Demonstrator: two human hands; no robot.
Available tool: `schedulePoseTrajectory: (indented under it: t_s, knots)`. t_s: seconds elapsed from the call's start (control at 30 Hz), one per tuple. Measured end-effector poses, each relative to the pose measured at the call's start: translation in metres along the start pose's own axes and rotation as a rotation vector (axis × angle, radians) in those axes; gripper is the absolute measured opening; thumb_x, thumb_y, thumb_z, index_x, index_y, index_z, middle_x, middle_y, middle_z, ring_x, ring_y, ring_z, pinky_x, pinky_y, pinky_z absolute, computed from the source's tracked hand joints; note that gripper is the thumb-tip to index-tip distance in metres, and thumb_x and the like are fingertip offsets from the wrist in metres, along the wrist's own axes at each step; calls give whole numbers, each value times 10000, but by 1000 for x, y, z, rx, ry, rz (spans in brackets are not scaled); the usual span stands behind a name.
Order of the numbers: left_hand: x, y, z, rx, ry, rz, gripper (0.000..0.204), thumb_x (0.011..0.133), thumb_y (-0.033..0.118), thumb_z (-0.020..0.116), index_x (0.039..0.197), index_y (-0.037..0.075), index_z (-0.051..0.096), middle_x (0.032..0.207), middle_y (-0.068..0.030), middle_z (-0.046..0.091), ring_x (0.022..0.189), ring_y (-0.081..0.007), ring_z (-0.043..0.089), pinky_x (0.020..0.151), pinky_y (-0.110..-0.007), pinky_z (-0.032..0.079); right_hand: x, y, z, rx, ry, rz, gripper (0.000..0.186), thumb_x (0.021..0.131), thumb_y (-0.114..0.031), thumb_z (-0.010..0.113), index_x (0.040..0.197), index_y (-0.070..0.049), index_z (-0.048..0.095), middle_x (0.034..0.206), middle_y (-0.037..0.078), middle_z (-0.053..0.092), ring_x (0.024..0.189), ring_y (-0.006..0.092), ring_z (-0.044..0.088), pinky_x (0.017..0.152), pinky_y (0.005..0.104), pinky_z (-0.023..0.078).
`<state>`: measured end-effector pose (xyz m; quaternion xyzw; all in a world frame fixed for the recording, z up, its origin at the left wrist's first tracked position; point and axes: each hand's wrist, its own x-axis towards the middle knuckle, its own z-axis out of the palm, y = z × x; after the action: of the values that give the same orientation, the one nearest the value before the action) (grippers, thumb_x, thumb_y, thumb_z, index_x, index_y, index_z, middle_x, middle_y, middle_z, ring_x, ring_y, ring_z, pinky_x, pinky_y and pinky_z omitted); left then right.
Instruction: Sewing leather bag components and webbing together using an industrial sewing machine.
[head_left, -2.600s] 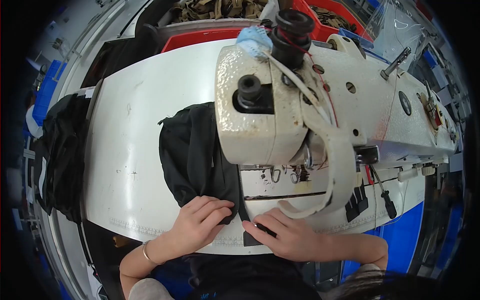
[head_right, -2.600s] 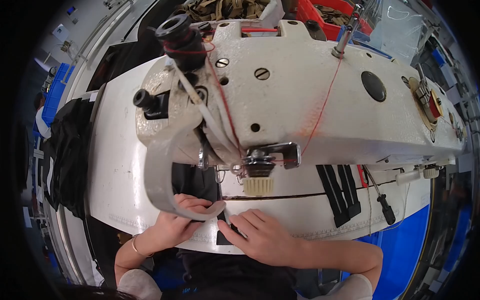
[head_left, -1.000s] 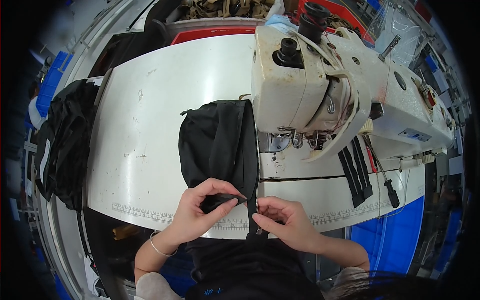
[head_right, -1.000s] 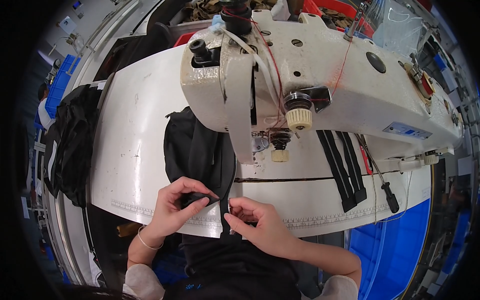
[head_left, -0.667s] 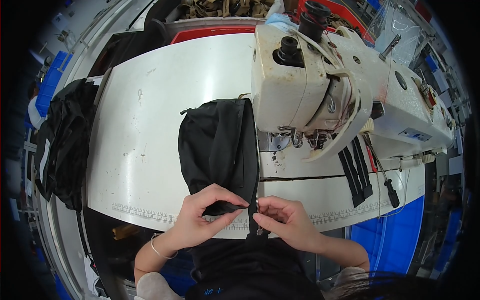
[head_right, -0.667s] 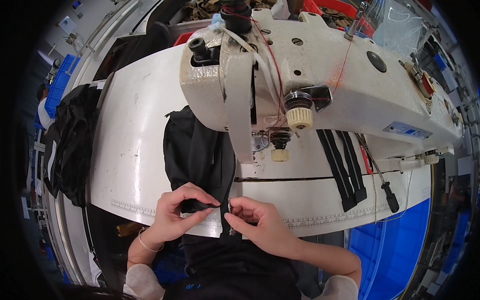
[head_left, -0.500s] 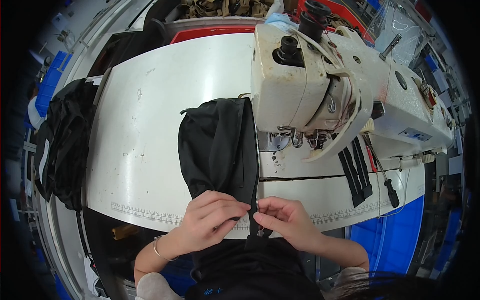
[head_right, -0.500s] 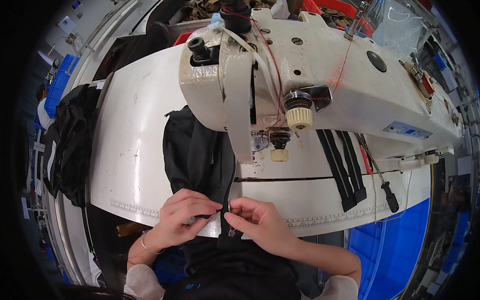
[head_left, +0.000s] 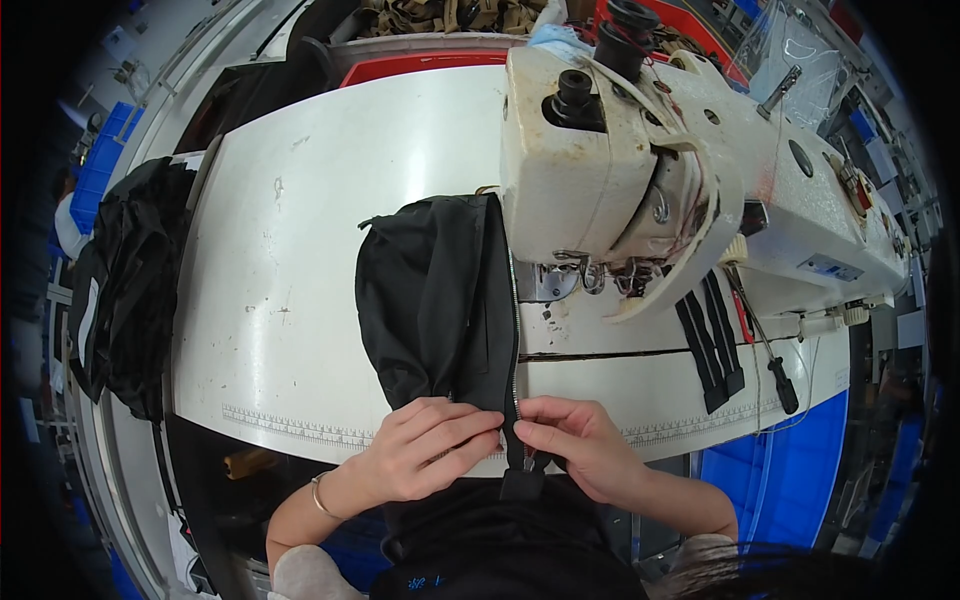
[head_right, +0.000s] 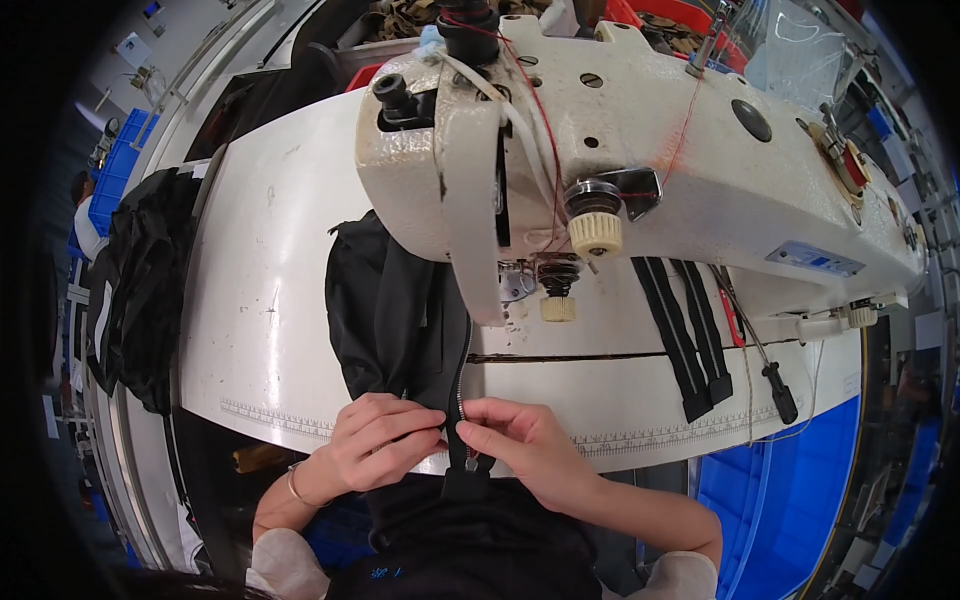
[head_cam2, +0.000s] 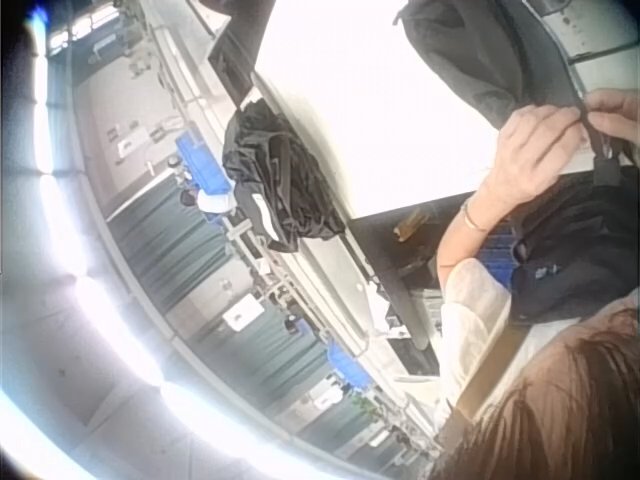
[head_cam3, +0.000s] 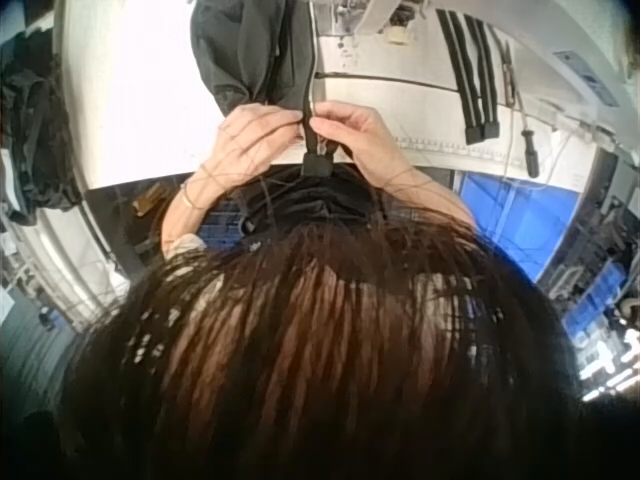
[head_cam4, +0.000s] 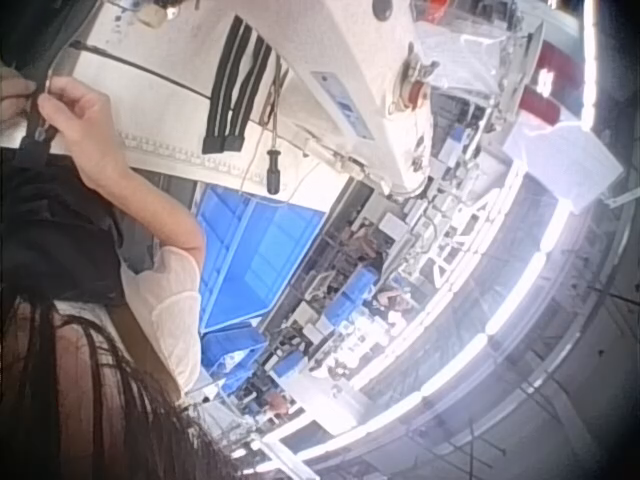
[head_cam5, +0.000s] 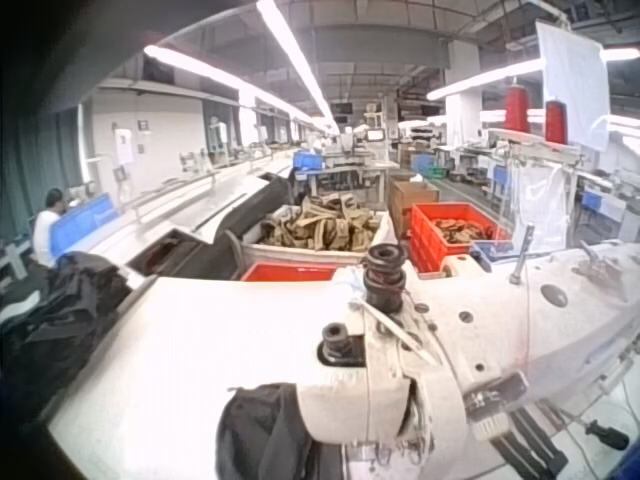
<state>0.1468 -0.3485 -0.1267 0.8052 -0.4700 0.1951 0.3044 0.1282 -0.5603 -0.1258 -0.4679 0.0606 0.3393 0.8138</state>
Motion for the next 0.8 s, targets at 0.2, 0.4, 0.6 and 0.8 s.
schedulePoseTrajectory:
  t_s: [0.2, 0.4, 0.6, 0.8]
  knots:
    - [13, -6, -9, -315, -38, -190, 268, 715, -7, 669, 975, -10, 605, 1036, -127, 621, 845, -269, 610, 699, -323, 501, 4, -2, -1, -90, 82, 11, 202, 909, -157, 611, 1017, 14, 606, 828, -26, 593, 719, 17, 517, 626, 181, 418]
    - [62, -34, -19, -308, -426, -71, 423, 669, -76, 604, 1083, 6, 578, 1165, -132, 566, 1088, -298, 530, 960, -414, 409, 1, -8, 1, -276, 94, -76, 118, 863, -118, 659, 890, -29, 586, 760, -56, 534, 668, 5, 476, 599, 184, 377]
    - [77, -50, -23, -500, -645, -62, 124, 824, 115, 640, 903, 39, 583, 891, -72, 584, 933, -254, 562, 1027, -401, 343, -9, -18, -5, -401, 6, -61, 130, 868, -136, 651, 883, -15, 604, 702, -49, 540, 633, 6, 474, 590, 186, 374]
    - [81, -38, -44, -540, -631, -369, 113, 795, 113, 694, 844, 38, 625, 767, -65, 569, 747, -255, 560, 716, -351, 440, -15, -35, -15, -659, -47, -61, 206, 895, -187, 618, 923, 12, 660, 746, -19, 618, 674, 38, 519, 624, 211, 413]
